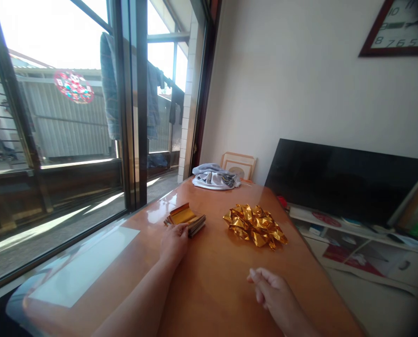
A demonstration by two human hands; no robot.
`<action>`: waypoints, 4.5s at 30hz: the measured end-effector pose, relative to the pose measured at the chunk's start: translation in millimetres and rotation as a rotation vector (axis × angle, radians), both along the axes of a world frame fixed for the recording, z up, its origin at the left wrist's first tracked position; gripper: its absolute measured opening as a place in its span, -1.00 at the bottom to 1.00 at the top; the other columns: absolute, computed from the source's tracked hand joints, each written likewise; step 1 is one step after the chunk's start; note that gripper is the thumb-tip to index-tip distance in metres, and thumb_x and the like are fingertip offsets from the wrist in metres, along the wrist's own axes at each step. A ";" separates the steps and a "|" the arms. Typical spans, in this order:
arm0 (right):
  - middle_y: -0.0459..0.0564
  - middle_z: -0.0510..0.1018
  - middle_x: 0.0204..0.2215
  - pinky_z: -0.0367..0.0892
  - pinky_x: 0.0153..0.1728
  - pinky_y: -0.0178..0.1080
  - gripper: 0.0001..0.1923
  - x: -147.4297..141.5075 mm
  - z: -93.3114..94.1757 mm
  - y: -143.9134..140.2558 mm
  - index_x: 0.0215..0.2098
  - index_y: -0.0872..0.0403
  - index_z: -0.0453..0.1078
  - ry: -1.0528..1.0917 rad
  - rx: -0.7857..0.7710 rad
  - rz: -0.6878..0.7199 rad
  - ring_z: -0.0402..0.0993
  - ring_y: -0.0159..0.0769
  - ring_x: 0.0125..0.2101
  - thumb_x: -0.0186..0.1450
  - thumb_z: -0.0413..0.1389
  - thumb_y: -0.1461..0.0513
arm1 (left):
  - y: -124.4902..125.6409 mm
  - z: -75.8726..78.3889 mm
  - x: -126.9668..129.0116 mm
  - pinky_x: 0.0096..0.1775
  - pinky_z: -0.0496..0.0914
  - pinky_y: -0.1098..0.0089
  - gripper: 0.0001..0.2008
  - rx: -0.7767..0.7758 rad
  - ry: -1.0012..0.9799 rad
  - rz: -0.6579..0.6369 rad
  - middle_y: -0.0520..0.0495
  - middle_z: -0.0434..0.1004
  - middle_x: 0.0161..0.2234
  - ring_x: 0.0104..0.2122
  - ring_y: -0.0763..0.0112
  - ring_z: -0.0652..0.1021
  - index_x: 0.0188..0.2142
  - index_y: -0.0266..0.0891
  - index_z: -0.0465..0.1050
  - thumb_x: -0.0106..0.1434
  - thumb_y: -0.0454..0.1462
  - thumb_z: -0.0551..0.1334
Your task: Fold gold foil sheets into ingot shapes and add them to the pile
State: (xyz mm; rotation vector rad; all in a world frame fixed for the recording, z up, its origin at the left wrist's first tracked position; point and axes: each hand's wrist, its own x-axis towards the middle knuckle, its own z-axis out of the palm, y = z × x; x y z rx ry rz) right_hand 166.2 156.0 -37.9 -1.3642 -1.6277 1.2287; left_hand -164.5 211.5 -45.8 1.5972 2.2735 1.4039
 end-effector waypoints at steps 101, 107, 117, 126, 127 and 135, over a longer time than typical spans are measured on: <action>-0.08 0.54 -0.29 0.22 -0.30 -0.33 -0.89 17.9 51.7 -19.5 -0.34 0.03 0.48 -0.499 0.391 0.293 0.42 -0.29 -0.27 0.18 0.28 0.20 | -82.7 53.5 111.2 -0.21 0.33 0.38 -0.84 -0.293 0.447 -1.015 -0.05 0.49 -0.27 -0.23 0.31 0.50 -0.34 -0.15 0.52 0.24 -0.37 0.17; -0.08 0.55 -0.34 0.20 -0.31 -0.33 -0.94 20.0 47.9 -17.0 -0.38 0.03 0.52 -0.515 0.383 0.354 0.42 -0.29 -0.31 0.21 0.19 0.29 | -82.2 58.0 111.9 -0.16 0.31 0.34 -0.85 -0.303 0.421 -0.986 -0.03 0.56 -0.28 -0.25 0.30 0.53 -0.36 -0.14 0.55 0.25 -0.33 0.19; -0.17 0.39 -0.58 0.03 -0.51 -0.35 -0.71 19.2 33.5 -7.3 -0.55 0.09 0.37 -0.403 0.188 0.283 0.25 -0.40 -0.50 0.31 0.09 0.17 | -76.2 51.1 102.3 -0.30 0.31 0.41 -0.85 -0.401 0.188 -0.887 -0.02 0.59 -0.33 -0.33 0.31 0.54 -0.27 -0.14 0.49 0.23 -0.30 0.14; -0.14 0.51 -0.53 0.00 -0.53 -0.36 -0.81 15.6 20.5 -4.8 -0.44 0.08 0.44 -0.474 0.126 0.119 0.32 -0.40 -0.51 0.23 0.18 0.12 | -72.9 44.0 106.3 -0.41 0.20 0.44 -0.91 -0.419 0.190 -0.833 0.01 0.55 -0.39 -0.41 0.36 0.50 -0.32 -0.15 0.42 0.21 -0.30 0.14; -0.13 0.52 -0.52 0.00 -0.52 -0.36 -0.80 15.4 21.8 -5.1 -0.43 0.08 0.45 -0.486 0.128 0.118 0.33 -0.39 -0.51 0.22 0.19 0.11 | -73.1 44.0 106.5 -0.42 0.19 0.44 -0.91 -0.422 0.196 -0.831 0.01 0.55 -0.39 -0.42 0.36 0.49 -0.32 -0.15 0.41 0.20 -0.30 0.14; -0.09 0.58 -0.48 0.01 -0.50 -0.33 -0.79 10.7 33.0 -9.0 -0.42 0.04 0.47 -0.630 0.168 0.101 0.38 -0.35 -0.48 0.24 0.19 0.08 | -74.1 40.5 108.6 -0.38 0.21 0.41 -0.90 -0.380 0.269 -0.817 -0.01 0.53 -0.37 -0.40 0.35 0.48 -0.31 -0.15 0.40 0.20 -0.32 0.13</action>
